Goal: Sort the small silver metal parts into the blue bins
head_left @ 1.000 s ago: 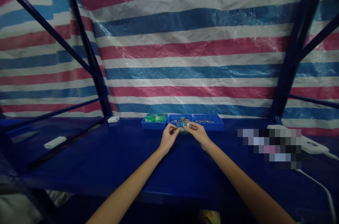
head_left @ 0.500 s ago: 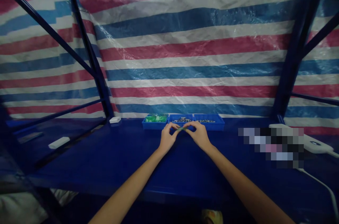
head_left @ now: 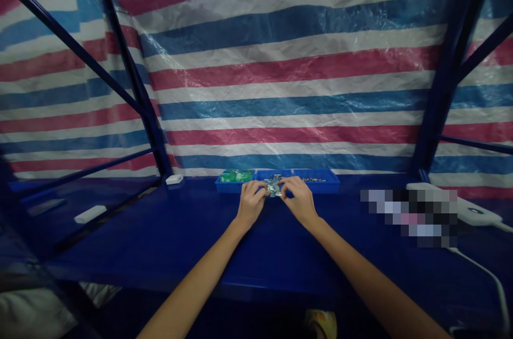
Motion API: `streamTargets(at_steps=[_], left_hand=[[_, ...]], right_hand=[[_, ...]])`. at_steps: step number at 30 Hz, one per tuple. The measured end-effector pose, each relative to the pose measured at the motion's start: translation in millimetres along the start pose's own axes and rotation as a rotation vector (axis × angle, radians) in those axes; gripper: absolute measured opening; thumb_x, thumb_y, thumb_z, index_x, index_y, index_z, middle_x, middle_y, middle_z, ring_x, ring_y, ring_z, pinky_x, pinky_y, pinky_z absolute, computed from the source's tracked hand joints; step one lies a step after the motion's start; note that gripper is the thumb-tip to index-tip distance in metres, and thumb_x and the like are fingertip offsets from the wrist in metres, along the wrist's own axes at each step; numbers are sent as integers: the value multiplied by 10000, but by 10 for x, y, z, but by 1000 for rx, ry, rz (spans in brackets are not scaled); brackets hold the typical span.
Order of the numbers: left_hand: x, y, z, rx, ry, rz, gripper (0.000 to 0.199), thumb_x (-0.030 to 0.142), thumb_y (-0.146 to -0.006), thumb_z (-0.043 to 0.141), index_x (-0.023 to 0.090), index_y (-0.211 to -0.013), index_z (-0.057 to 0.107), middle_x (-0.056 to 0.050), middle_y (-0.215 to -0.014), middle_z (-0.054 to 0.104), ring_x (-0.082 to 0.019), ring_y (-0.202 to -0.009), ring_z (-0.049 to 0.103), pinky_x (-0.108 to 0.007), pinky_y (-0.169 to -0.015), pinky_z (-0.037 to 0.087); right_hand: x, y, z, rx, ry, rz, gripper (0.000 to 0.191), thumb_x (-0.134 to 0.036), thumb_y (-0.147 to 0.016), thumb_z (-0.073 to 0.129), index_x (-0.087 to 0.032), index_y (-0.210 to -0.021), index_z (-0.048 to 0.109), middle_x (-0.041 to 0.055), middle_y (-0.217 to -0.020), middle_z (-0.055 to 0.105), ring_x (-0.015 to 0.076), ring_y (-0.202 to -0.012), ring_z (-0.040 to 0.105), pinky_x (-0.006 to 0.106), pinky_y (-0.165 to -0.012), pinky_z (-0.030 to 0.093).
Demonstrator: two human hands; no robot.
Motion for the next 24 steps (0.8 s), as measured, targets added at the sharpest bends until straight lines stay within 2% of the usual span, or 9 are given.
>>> streamTargets(at_steps=[2, 5, 8, 10, 14, 16, 20, 22, 24], left_hand=[[-21, 4, -17, 14, 10, -4, 242, 242, -862, 441, 219, -673, 591, -39, -893, 633, -190, -927, 528, -367, -853, 327], [-13, 10, -7, 16, 42, 21, 223, 248, -864, 449, 219, -696, 593, -38, -921, 638, -187, -949, 535, -356, -858, 328], [-27, 9, 58, -15, 95, 4, 131, 287, -849, 491, 226, -841, 606, -39, -948, 643, -188, -944, 546, -345, -862, 333], [-62, 3, 100, -30, 118, -33, 167, 326, -830, 525, 227, -946, 592, -40, -956, 647, -190, -925, 552, -339, -860, 338], [-148, -48, 89, -54, 117, -23, 173, 337, -815, 547, 229, -944, 589, -24, -936, 655, -182, -897, 559, -323, -847, 340], [-308, -94, -49, -14, 77, -43, 130, 321, -813, 547, 232, -895, 596, -15, -913, 658, -186, -900, 558, -328, -855, 327], [-909, -118, -558, 173, -82, -252, 107, 318, -794, 554, 230, -826, 603, -24, -899, 663, -220, -925, 554, -361, -874, 300], [-1176, -93, -725, 197, -132, -330, 112, 317, -792, 547, 231, -831, 607, -21, -898, 669, -222, -917, 562, -376, -894, 285], [-1364, -70, -790, 182, -153, -357, 117, 302, -790, 543, 228, -846, 614, -25, -901, 673, -220, -918, 568, -379, -899, 282]], right_hand=[[0, -10, -31, 30, -1, 9, 155, -116, -761, 497, -212, -761, 619, 40, -971, 647, 197, -956, 545, 338, -835, 405], [12, -16, -32, 34, 9, 2, 159, -187, -798, 516, -226, -894, 636, 44, -1024, 636, 202, -1005, 537, 344, -865, 399], [86, -6, 34, -15, 22, 34, 153, -243, -814, 536, -238, -912, 654, 40, -956, 663, 205, -959, 562, 344, -848, 406], [174, 12, 86, -47, 26, 99, 168, -274, -807, 554, -234, -939, 651, 41, -894, 676, 204, -894, 587, 342, -823, 415], [280, 48, 180, -92, 15, 187, 249, -296, -803, 545, -229, -1033, 611, 30, -839, 677, 194, -855, 604, 331, -809, 426], [278, 52, 194, -90, 12, 190, 248, -295, -814, 517, -232, -1038, 603, 23, -829, 672, 189, -861, 602, 328, -816, 423], [259, 46, 187, -81, 18, 203, 233, -302, -829, 487, -239, -1020, 603, 15, -812, 666, 184, -858, 598, 323, -813, 413], [242, 44, 186, -91, 22, 205, 230, -309, -833, 484, -239, -1017, 603, 13, -803, 665, 182, -844, 597, 318, -799, 410], [220, 44, 184, -100, 26, 198, 229, -316, -840, 476, -242, -1014, 605, 13, -798, 664, 180, -831, 598, 319, -795, 404]])
Point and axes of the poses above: each hand's wrist, its own y-axis away from the middle knuckle, its own z-axis out of the palm, x = y × z, the point moved 10 cm from there along -y, towards the middle knuckle
